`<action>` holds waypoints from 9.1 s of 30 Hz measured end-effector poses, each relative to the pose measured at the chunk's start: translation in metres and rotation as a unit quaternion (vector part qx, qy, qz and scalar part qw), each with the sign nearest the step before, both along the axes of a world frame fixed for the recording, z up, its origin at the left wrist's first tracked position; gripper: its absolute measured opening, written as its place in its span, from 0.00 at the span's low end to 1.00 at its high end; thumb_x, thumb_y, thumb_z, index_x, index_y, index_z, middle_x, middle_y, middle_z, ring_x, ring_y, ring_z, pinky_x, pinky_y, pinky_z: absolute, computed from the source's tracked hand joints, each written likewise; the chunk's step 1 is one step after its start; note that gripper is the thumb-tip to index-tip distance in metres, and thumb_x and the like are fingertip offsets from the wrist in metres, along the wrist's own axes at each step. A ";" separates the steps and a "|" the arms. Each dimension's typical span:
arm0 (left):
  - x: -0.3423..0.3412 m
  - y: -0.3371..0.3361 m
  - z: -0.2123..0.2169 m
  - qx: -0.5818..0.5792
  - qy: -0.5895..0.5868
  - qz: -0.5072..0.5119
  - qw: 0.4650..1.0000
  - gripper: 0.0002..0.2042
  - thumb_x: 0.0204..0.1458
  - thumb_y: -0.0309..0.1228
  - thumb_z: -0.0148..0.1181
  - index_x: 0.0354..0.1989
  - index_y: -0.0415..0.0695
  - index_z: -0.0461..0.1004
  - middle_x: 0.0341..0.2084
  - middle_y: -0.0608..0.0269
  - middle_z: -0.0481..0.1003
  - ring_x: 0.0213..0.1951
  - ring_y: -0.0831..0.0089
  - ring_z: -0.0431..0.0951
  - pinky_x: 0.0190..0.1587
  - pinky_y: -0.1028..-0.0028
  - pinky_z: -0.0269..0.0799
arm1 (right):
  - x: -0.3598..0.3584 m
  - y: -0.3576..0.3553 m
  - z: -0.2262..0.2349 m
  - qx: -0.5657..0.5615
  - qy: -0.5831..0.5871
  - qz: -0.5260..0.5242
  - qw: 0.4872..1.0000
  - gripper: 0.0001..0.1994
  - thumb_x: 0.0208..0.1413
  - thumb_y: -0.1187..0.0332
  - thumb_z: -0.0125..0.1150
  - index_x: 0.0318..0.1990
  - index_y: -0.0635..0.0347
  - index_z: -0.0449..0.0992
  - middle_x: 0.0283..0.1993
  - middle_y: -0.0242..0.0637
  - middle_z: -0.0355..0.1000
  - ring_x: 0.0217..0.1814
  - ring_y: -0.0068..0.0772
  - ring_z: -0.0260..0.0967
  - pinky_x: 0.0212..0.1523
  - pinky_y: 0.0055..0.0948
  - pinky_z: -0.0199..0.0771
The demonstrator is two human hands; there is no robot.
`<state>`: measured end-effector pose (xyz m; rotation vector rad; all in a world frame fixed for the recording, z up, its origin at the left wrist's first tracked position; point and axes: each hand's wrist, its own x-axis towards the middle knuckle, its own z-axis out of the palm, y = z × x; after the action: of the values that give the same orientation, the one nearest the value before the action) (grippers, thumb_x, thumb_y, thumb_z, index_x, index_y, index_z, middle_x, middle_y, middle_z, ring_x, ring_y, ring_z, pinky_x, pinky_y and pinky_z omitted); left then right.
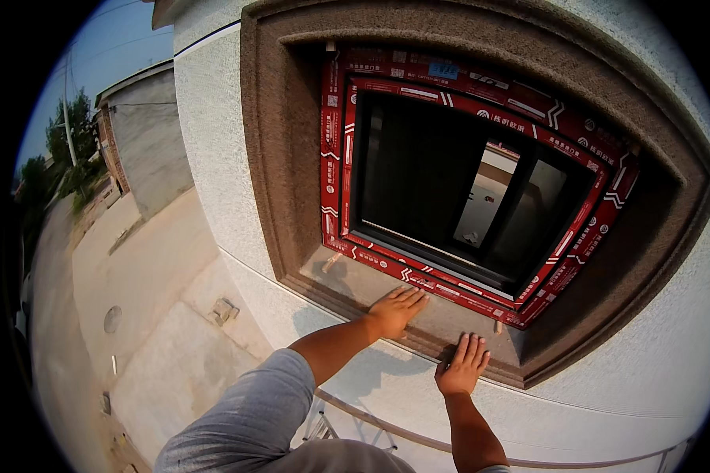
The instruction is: The person installs a window frame into a wall opening. They place wooden shims around the frame, tap them with a hammer, and then apply expanding foam sealant around the perimeter to secure the frame.
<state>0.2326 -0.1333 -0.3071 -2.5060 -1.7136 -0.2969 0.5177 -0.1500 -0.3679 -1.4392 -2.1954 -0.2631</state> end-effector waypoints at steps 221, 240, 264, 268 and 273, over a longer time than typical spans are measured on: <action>-0.041 -0.051 -0.062 -0.118 -0.888 0.179 0.407 0.06 0.66 0.29 0.67 0.41 0.38 0.82 0.31 0.63 0.81 0.29 0.73 0.80 0.31 0.73 0.76 | -0.122 -0.115 0.042 -0.415 0.411 0.371 0.722 0.56 0.36 0.58 0.96 0.71 0.56 0.62 0.75 0.45 0.66 0.72 0.36 0.67 0.71 0.38 0.69; -0.058 -0.083 -0.051 -0.192 -0.831 0.218 0.474 0.17 0.67 0.45 0.70 0.40 0.41 0.81 0.31 0.67 0.78 0.29 0.76 0.76 0.31 0.72 0.74 | -0.129 -0.116 0.044 -0.417 0.486 0.363 0.677 0.55 0.38 0.62 0.95 0.73 0.56 0.60 0.75 0.44 0.66 0.68 0.34 0.71 0.70 0.36 0.70; -0.203 -0.053 -0.008 0.297 -0.269 0.171 0.900 0.15 0.52 0.21 0.64 0.49 0.41 0.80 0.46 0.48 0.81 0.49 0.44 0.79 0.54 0.52 0.75 | -0.269 0.039 0.111 -0.507 0.503 0.412 0.566 0.40 0.44 0.73 0.79 0.67 0.62 0.67 0.57 0.47 0.75 0.56 0.49 0.81 0.60 0.42 0.86; -0.208 -0.049 -0.009 0.243 -0.267 0.202 0.910 0.12 0.51 0.19 0.62 0.45 0.42 0.79 0.45 0.48 0.82 0.49 0.46 0.78 0.56 0.53 0.74 | -0.277 0.046 0.131 -0.553 0.500 0.365 0.557 0.32 0.49 0.73 0.78 0.62 0.65 0.70 0.52 0.43 0.76 0.51 0.46 0.84 0.47 0.33 0.86; -0.209 -0.044 -0.018 0.202 -0.273 0.225 0.913 0.11 0.51 0.18 0.61 0.43 0.42 0.78 0.41 0.49 0.83 0.49 0.45 0.78 0.55 0.52 0.73 | -0.286 0.069 0.140 -0.587 0.472 0.337 0.565 0.22 0.55 0.70 0.76 0.54 0.62 0.73 0.47 0.38 0.78 0.47 0.40 0.85 0.39 0.29 0.82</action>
<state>0.0237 -0.1772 -0.3256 -1.7612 -2.0675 -1.2467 0.2315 -0.0811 -0.2275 -0.5976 -1.5649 2.0522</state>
